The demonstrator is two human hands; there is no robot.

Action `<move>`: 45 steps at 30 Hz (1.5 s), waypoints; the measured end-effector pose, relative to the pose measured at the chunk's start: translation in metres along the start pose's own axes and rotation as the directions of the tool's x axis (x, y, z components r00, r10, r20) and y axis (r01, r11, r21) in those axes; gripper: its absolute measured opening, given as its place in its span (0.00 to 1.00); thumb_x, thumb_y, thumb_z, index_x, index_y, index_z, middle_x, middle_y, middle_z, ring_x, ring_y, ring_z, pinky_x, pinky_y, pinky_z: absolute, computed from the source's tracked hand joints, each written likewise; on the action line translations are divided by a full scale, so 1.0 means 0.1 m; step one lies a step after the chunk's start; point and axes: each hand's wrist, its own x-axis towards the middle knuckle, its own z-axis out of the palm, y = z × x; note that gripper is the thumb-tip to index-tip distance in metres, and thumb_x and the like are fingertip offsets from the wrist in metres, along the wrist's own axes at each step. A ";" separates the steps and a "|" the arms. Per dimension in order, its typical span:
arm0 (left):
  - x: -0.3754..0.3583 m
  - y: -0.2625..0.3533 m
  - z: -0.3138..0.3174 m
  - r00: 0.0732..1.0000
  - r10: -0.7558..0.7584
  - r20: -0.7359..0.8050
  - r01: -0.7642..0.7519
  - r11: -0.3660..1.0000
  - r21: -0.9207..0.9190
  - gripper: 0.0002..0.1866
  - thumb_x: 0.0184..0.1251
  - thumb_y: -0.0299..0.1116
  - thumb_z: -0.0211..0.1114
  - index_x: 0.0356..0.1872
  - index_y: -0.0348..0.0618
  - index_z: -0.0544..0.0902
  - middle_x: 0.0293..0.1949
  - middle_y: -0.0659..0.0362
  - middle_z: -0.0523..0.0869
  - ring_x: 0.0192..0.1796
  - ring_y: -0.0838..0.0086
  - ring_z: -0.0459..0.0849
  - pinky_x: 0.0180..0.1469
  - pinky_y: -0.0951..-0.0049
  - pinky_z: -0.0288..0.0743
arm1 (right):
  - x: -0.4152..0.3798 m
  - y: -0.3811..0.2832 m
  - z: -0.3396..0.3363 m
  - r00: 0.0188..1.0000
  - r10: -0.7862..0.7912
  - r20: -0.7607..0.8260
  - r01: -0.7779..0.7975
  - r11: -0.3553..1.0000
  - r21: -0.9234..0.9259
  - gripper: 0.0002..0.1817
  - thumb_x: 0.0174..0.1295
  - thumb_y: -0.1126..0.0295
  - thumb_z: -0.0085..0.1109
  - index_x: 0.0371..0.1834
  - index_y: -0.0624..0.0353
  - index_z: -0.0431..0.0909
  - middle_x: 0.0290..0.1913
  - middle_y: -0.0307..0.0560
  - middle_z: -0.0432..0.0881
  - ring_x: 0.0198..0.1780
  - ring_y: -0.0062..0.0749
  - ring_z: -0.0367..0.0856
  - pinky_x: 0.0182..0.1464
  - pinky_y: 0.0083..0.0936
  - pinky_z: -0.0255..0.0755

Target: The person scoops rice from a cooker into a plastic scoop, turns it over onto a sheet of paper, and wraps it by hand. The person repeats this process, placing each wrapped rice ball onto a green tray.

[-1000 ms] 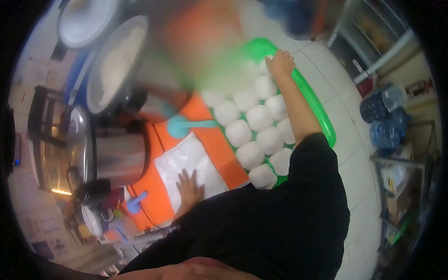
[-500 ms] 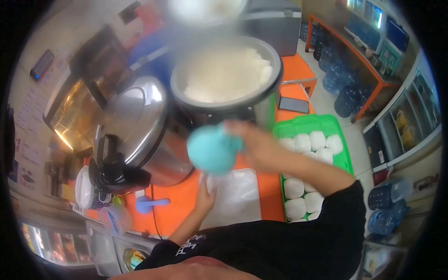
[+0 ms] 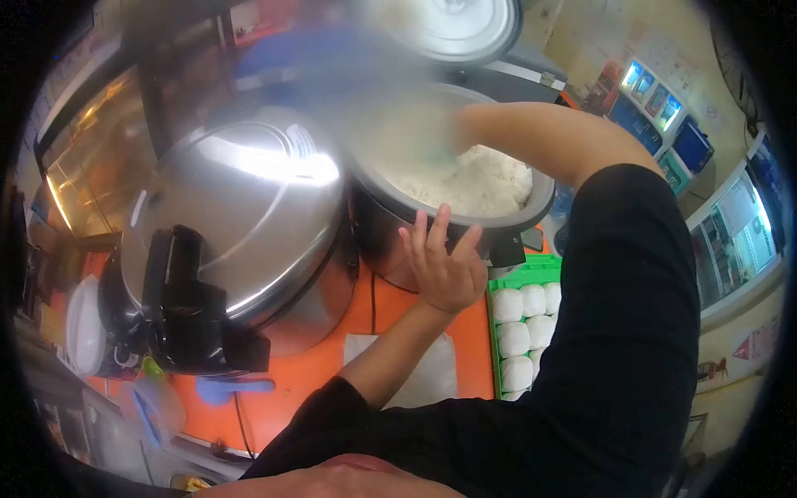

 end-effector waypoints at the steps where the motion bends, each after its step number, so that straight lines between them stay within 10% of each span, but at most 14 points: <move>1: -0.01 0.00 0.01 1.000 0.023 -0.017 -0.023 1.000 0.017 0.20 0.52 0.31 0.52 0.50 0.51 0.72 0.59 0.45 0.67 0.63 0.47 0.60 0.65 0.46 0.39 | -0.12 -0.10 -0.08 0.999 -0.022 0.046 0.021 1.000 0.005 0.11 0.43 0.72 0.59 0.31 0.64 0.80 0.32 0.57 0.81 0.35 0.46 0.80 0.37 0.35 0.73; 6: -0.01 -0.01 -0.01 0.999 0.010 -0.035 -0.010 1.000 -0.013 0.20 0.51 0.31 0.53 0.50 0.52 0.72 0.59 0.46 0.67 0.63 0.48 0.59 0.66 0.46 0.37 | -0.50 -0.37 -0.31 0.936 -0.146 0.319 0.135 0.989 0.058 0.16 0.44 0.74 0.55 0.40 0.64 0.76 0.32 0.55 0.81 0.30 0.40 0.81 0.26 0.32 0.74; 9: 0.00 -0.02 -0.01 1.000 -0.008 -0.030 0.006 0.998 -0.055 0.21 0.49 0.30 0.54 0.50 0.52 0.72 0.59 0.46 0.66 0.64 0.48 0.58 0.66 0.46 0.36 | -0.44 0.08 0.00 0.911 -0.386 0.147 0.324 0.888 0.327 0.19 0.47 0.71 0.51 0.46 0.59 0.74 0.30 0.52 0.79 0.29 0.35 0.79 0.32 0.31 0.74; 11: 0.00 0.00 -0.03 1.000 0.003 -0.008 -0.004 0.999 -0.039 0.22 0.48 0.29 0.55 0.50 0.50 0.72 0.59 0.46 0.66 0.64 0.48 0.58 0.66 0.46 0.36 | -0.67 -0.02 -0.29 0.941 -0.234 0.243 0.109 0.893 0.438 0.17 0.48 0.71 0.56 0.44 0.61 0.71 0.37 0.57 0.79 0.37 0.49 0.80 0.37 0.39 0.73; 13: -0.02 0.01 -0.04 1.000 -0.006 0.007 0.006 0.999 -0.035 0.22 0.48 0.28 0.55 0.50 0.49 0.72 0.59 0.46 0.66 0.64 0.48 0.58 0.66 0.46 0.37 | -0.52 0.01 -0.09 0.839 0.014 -0.543 0.165 0.946 0.279 0.16 0.53 0.72 0.52 0.46 0.60 0.66 0.38 0.59 0.78 0.40 0.55 0.77 0.42 0.41 0.71; 16: -0.01 -0.01 0.02 1.000 -0.021 -0.007 0.021 1.000 -0.020 0.23 0.49 0.30 0.55 0.51 0.52 0.73 0.59 0.49 0.68 0.64 0.50 0.60 0.67 0.47 0.38 | -0.23 -0.21 0.24 0.713 0.159 -0.682 0.050 0.960 0.276 0.12 0.59 0.74 0.42 0.46 0.63 0.62 0.36 0.63 0.78 0.39 0.54 0.78 0.39 0.42 0.71; 18: -0.05 -0.01 0.00 0.999 -0.042 -0.013 0.042 0.999 -0.020 0.23 0.49 0.31 0.54 0.52 0.56 0.73 0.59 0.52 0.69 0.64 0.52 0.61 0.67 0.48 0.38 | -0.25 -0.17 0.17 0.708 0.236 -0.666 0.045 0.926 0.376 0.13 0.57 0.74 0.44 0.46 0.65 0.63 0.36 0.62 0.78 0.39 0.55 0.78 0.39 0.42 0.71; 20: -0.04 -0.01 0.00 0.999 -0.043 -0.017 0.043 0.999 -0.020 0.22 0.50 0.32 0.54 0.50 0.56 0.74 0.59 0.53 0.69 0.63 0.53 0.62 0.67 0.49 0.40 | -0.36 -0.16 -0.08 0.964 -0.090 -0.249 0.180 0.913 0.367 0.14 0.53 0.75 0.48 0.44 0.68 0.67 0.35 0.61 0.79 0.38 0.53 0.79 0.37 0.40 0.72; 23: -0.04 -0.01 0.00 0.999 -0.031 -0.021 0.031 0.999 -0.012 0.21 0.50 0.31 0.54 0.50 0.55 0.74 0.58 0.53 0.70 0.63 0.54 0.62 0.67 0.50 0.42 | -0.35 -0.44 0.06 0.950 -0.185 -0.253 0.250 0.934 0.257 0.15 0.50 0.75 0.51 0.41 0.72 0.69 0.32 0.61 0.79 0.33 0.50 0.80 0.34 0.37 0.73; 24: -0.04 -0.02 -0.01 0.999 -0.033 -0.025 0.033 0.999 -0.012 0.21 0.50 0.31 0.54 0.50 0.55 0.74 0.58 0.53 0.70 0.63 0.54 0.62 0.67 0.50 0.42 | -0.49 -0.52 -0.09 0.991 -0.111 -0.076 0.133 0.873 0.469 0.16 0.51 0.74 0.50 0.41 0.73 0.68 0.31 0.62 0.78 0.29 0.49 0.80 0.32 0.36 0.73; 27: -0.02 0.00 -0.02 0.999 0.003 -0.038 -0.003 1.000 -0.016 0.19 0.49 0.29 0.54 0.47 0.48 0.74 0.56 0.48 0.71 0.61 0.51 0.63 0.66 0.50 0.42 | -0.53 -0.42 0.12 0.943 -0.328 0.053 0.308 0.923 0.229 0.17 0.51 0.72 0.49 0.41 0.74 0.67 0.31 0.63 0.78 0.27 0.47 0.80 0.30 0.35 0.73; 32: -0.04 0.00 0.01 0.998 -0.003 -0.062 0.003 1.000 -0.010 0.18 0.49 0.30 0.54 0.45 0.50 0.75 0.55 0.49 0.72 0.61 0.53 0.64 0.67 0.51 0.43 | -0.99 -0.38 -0.11 0.966 -0.222 0.129 0.161 0.914 0.372 0.18 0.52 0.68 0.50 0.41 0.71 0.67 0.29 0.58 0.78 0.27 0.37 0.79 0.28 0.33 0.71; 39: -0.02 0.03 0.02 0.999 -0.018 -0.043 0.017 1.000 -0.010 0.19 0.49 0.31 0.54 0.46 0.51 0.77 0.54 0.52 0.74 0.60 0.54 0.65 0.67 0.53 0.43 | -0.54 -0.33 0.06 0.908 -0.302 0.290 0.014 0.715 0.699 0.11 0.48 0.72 0.48 0.35 0.65 0.69 0.21 0.43 0.70 0.18 0.24 0.69 0.22 0.23 0.64; 45: -0.28 -0.02 -0.44 0.961 -0.074 0.268 0.122 0.979 -0.166 0.21 0.53 0.31 0.57 0.52 0.52 0.72 0.62 0.53 0.63 0.64 0.53 0.58 0.63 0.46 0.50 | -1.05 0.01 0.10 0.889 -0.352 0.294 -0.164 0.356 0.920 0.05 0.49 0.70 0.51 0.23 0.60 0.71 0.18 0.40 0.69 0.14 0.22 0.63 0.17 0.23 0.60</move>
